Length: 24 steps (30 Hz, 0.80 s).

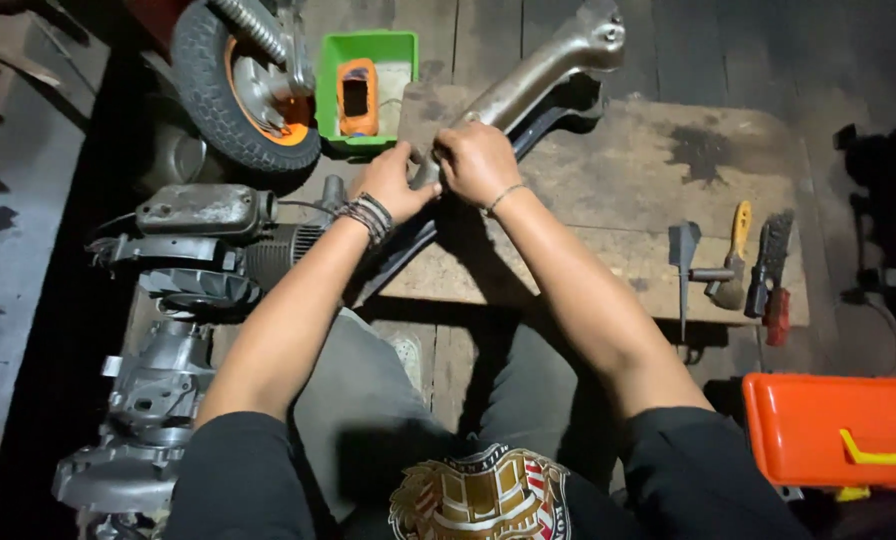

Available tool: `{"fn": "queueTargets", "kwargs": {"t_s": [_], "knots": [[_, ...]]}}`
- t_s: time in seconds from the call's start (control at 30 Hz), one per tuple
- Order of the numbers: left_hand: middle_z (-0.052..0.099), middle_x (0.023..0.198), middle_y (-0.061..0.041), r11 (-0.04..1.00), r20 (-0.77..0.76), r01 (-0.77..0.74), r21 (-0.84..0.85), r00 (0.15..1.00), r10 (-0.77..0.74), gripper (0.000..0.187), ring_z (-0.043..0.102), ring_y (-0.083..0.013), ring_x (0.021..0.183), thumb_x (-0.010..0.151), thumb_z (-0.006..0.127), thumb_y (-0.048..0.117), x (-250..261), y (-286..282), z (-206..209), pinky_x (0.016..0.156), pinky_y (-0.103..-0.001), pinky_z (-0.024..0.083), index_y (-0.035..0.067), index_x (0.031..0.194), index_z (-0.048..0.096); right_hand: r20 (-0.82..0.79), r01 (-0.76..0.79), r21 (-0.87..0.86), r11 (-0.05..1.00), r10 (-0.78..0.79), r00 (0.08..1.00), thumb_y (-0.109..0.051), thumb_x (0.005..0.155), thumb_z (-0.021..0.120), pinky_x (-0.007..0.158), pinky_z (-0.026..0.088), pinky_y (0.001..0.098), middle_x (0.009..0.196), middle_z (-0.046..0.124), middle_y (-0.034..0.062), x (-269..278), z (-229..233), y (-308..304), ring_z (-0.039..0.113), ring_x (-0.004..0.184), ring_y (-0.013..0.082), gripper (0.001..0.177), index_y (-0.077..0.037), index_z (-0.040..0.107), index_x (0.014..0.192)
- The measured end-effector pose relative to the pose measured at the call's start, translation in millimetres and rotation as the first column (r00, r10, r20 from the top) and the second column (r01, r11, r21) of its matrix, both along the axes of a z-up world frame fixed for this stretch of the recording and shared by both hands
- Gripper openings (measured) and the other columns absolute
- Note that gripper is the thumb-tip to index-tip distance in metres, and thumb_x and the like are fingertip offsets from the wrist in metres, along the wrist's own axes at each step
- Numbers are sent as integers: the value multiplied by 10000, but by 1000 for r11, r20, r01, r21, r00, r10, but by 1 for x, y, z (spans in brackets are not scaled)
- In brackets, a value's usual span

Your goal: The person scrubs a long, curved metal part with a small abrasive pad, focusing on the surface and edges. They rotate the part to access different areas and continue scrubbing until the end of the clip.

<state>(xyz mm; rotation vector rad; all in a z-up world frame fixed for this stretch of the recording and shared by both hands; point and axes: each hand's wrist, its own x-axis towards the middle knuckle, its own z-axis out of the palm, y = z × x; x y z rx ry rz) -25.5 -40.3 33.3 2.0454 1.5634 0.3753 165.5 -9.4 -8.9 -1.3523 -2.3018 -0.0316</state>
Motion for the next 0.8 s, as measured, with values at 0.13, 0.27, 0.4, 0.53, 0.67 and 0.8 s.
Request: {"fn": "queueTargets", "kwargs": {"t_s": [0.13, 0.27, 0.4, 0.53, 0.67, 0.8], "knots": [[639, 1025, -118, 1000, -13, -6, -7, 1000, 6, 461, 679, -356, 1053, 832, 774, 435, 0, 2, -4, 856, -487, 575, 152, 1116, 548, -65, -5, 76, 997, 10, 998, -228, 813, 715, 735, 547, 435, 734, 638, 53, 0, 2, -2, 671, 805, 305, 107, -186, 623, 846], [632, 1074, -151, 999, 20, -10, -45, 1000, 11, 440, 669, -374, 1087, 858, 763, 386, 2, -3, 8, 881, -489, 582, 121, 1133, 544, -45, 31, 10, 999, -31, 998, -255, 837, 706, 721, 566, 464, 730, 666, 68, 0, -1, -1, 701, 789, 333, 114, -185, 629, 885], [629, 1125, -199, 1000, 23, 25, -15, 999, -24, 457, 661, -405, 1109, 876, 756, 381, 1, 0, 2, 886, -517, 590, 73, 1139, 545, -32, 48, -32, 998, -49, 998, -233, 849, 695, 704, 580, 457, 714, 680, 69, -3, 3, -3, 715, 775, 335, 79, -182, 639, 868], [631, 1058, -170, 999, 36, 20, -38, 999, -18, 471, 664, -390, 1082, 884, 755, 417, -2, -6, 18, 898, -498, 574, 87, 1145, 541, -90, 44, 108, 993, -34, 995, -227, 859, 690, 737, 565, 378, 719, 637, 28, -2, 4, -7, 688, 807, 276, 88, -205, 609, 834], [640, 1133, -187, 998, -7, 40, -42, 999, -41, 501, 655, -386, 1132, 890, 755, 440, -3, -7, 19, 936, -501, 566, 80, 1167, 543, -83, 56, 29, 998, -53, 995, -222, 854, 701, 733, 575, 432, 755, 671, 49, -1, 3, -9, 701, 821, 306, 75, -190, 647, 896], [632, 1183, -231, 998, 19, 46, -51, 999, -45, 496, 640, -406, 1161, 907, 745, 392, -3, -12, 28, 965, -504, 558, 42, 1194, 543, -35, 37, -57, 998, -39, 999, -222, 836, 736, 782, 590, 437, 836, 722, 58, 0, -13, -2, 731, 869, 305, 187, -179, 686, 1011]]}}
